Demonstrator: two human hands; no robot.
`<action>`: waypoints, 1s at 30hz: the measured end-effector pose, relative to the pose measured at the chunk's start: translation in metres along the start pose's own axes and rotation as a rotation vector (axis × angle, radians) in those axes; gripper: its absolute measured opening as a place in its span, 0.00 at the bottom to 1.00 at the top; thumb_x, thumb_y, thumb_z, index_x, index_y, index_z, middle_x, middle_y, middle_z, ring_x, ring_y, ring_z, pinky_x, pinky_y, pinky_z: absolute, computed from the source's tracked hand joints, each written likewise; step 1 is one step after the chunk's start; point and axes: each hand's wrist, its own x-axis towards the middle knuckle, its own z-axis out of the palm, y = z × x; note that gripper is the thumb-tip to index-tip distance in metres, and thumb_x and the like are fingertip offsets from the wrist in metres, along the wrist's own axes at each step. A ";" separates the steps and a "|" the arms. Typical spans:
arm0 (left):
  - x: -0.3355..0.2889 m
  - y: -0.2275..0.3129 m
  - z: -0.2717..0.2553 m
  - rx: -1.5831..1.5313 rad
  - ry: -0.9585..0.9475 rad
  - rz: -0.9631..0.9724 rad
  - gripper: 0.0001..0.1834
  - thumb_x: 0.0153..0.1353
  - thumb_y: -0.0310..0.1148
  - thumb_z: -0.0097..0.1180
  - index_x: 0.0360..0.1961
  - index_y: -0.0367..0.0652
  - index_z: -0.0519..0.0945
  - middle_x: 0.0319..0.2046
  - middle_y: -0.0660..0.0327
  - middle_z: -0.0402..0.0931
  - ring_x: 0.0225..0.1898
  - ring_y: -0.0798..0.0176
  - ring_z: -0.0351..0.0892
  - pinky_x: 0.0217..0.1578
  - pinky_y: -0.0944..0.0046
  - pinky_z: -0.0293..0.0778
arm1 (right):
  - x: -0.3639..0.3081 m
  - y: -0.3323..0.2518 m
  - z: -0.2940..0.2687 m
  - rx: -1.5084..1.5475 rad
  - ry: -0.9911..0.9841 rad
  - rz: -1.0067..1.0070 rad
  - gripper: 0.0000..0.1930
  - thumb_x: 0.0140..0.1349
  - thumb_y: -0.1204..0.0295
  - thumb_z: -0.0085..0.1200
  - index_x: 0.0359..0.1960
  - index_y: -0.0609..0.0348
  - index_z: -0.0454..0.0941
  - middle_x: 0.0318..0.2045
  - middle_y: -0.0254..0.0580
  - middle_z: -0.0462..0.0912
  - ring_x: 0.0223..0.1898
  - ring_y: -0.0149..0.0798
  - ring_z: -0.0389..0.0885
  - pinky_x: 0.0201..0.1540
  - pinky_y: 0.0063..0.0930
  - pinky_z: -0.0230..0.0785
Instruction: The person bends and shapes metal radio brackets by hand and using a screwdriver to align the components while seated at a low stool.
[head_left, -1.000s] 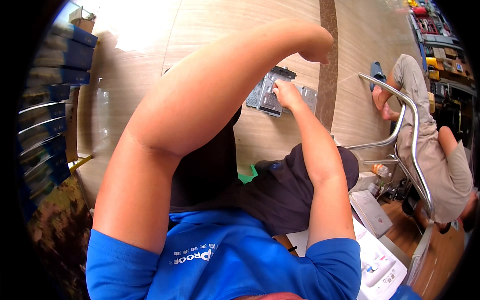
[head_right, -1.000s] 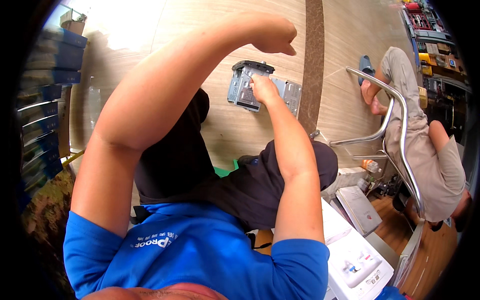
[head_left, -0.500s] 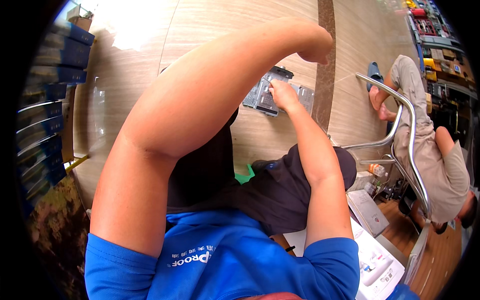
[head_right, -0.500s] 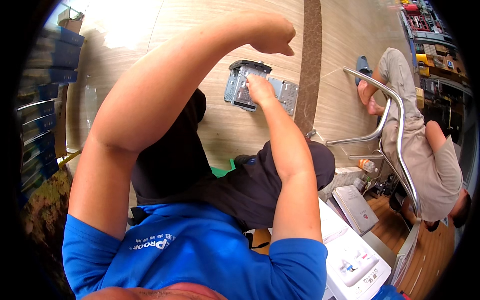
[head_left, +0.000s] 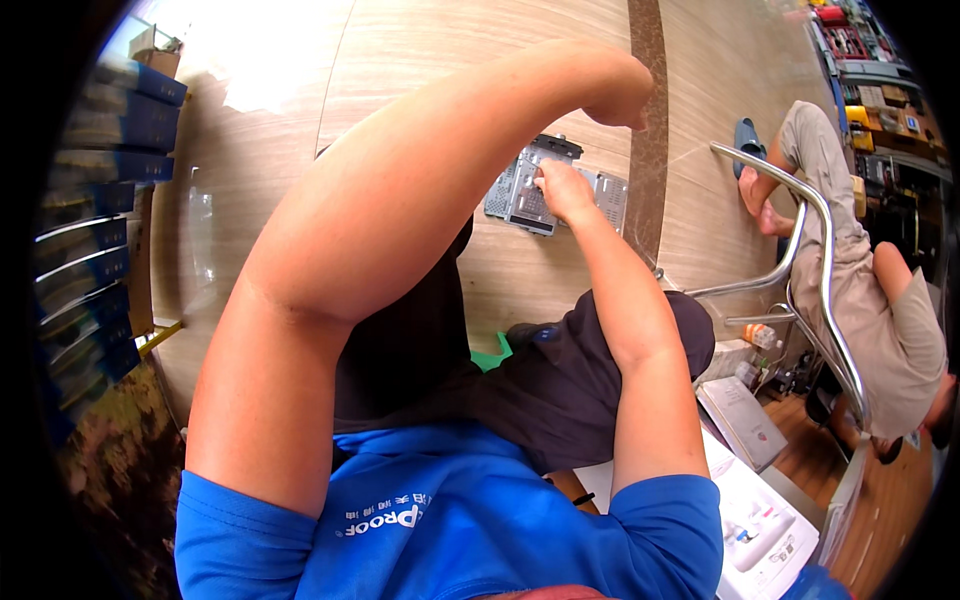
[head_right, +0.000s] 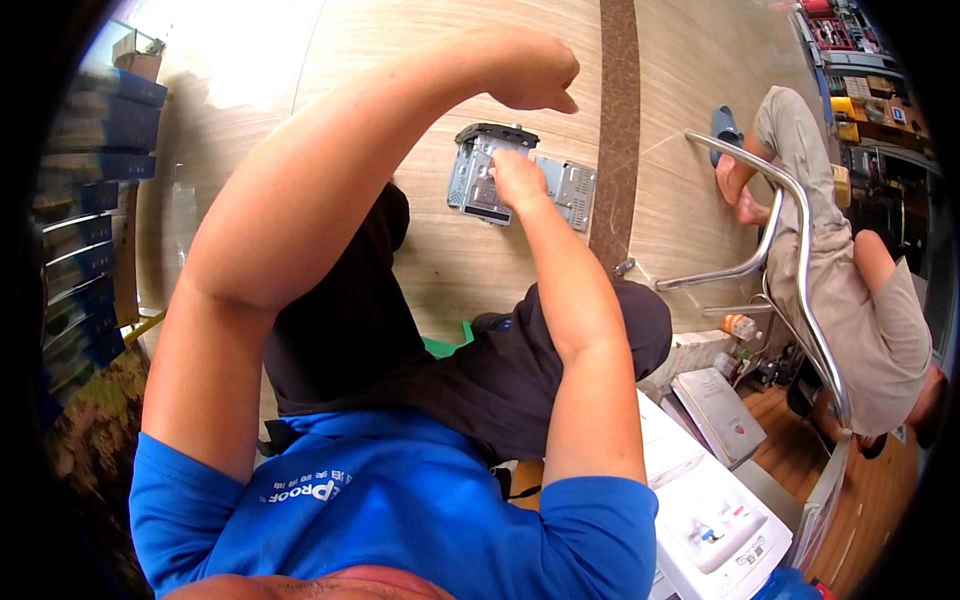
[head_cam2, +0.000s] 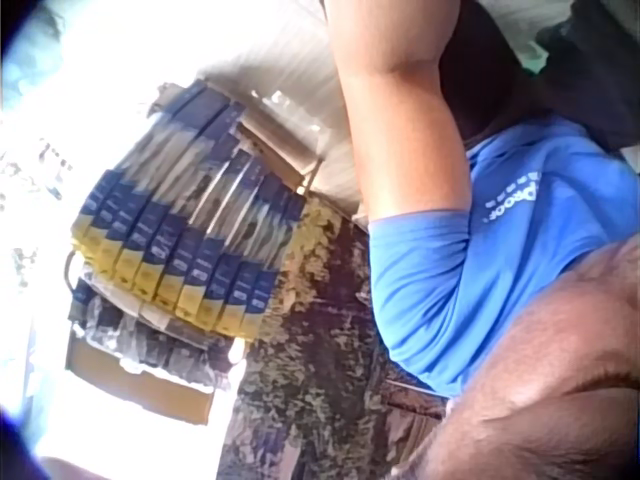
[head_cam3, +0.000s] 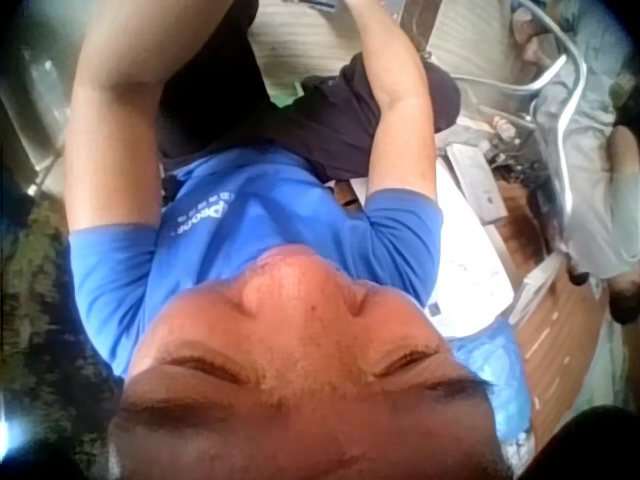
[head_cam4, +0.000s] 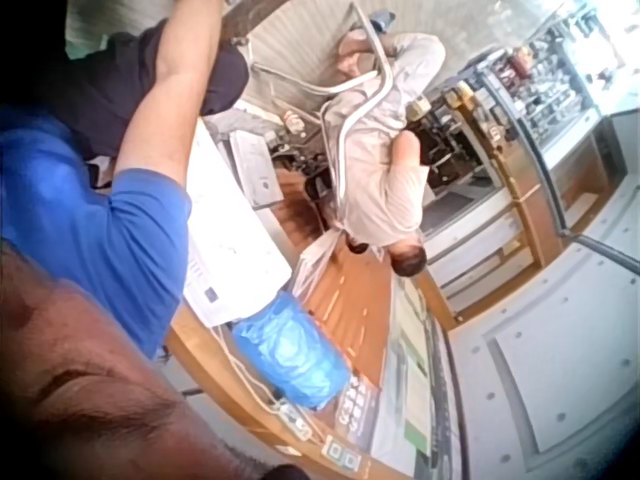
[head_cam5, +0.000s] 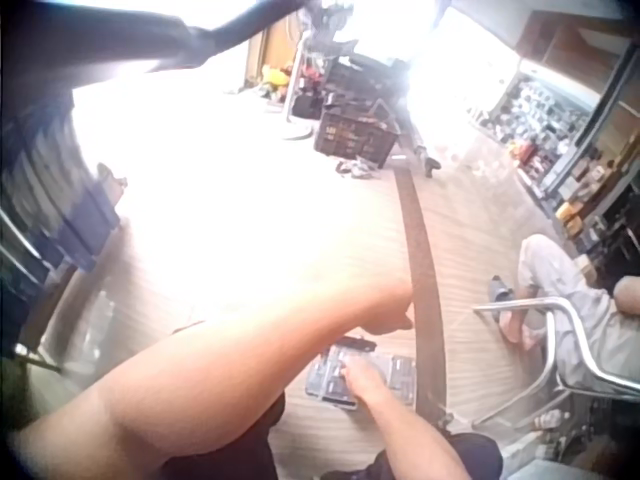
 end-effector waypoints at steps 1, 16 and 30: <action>0.001 0.001 -0.005 0.015 -0.001 0.001 0.22 0.65 0.47 0.55 0.39 0.36 0.84 0.38 0.47 0.83 0.42 0.43 0.81 0.44 0.47 0.75 | 0.001 -0.003 -0.007 0.007 0.013 -0.002 0.11 0.64 0.64 0.56 0.40 0.58 0.78 0.40 0.53 0.83 0.45 0.55 0.80 0.47 0.48 0.71; 0.020 -0.018 0.016 0.040 -0.094 -0.089 0.23 0.64 0.49 0.56 0.40 0.35 0.82 0.37 0.47 0.82 0.42 0.45 0.80 0.45 0.51 0.74 | -0.044 0.012 -0.048 0.147 0.252 0.089 0.09 0.62 0.71 0.55 0.43 0.56 0.79 0.44 0.56 0.80 0.48 0.57 0.78 0.50 0.46 0.72; 0.017 0.003 0.019 0.124 -0.186 -0.066 0.25 0.66 0.50 0.54 0.50 0.37 0.78 0.44 0.47 0.80 0.49 0.45 0.78 0.49 0.50 0.73 | -0.084 0.041 -0.043 0.152 0.149 0.030 0.07 0.61 0.74 0.52 0.39 0.58 0.79 0.43 0.54 0.80 0.48 0.55 0.79 0.50 0.44 0.72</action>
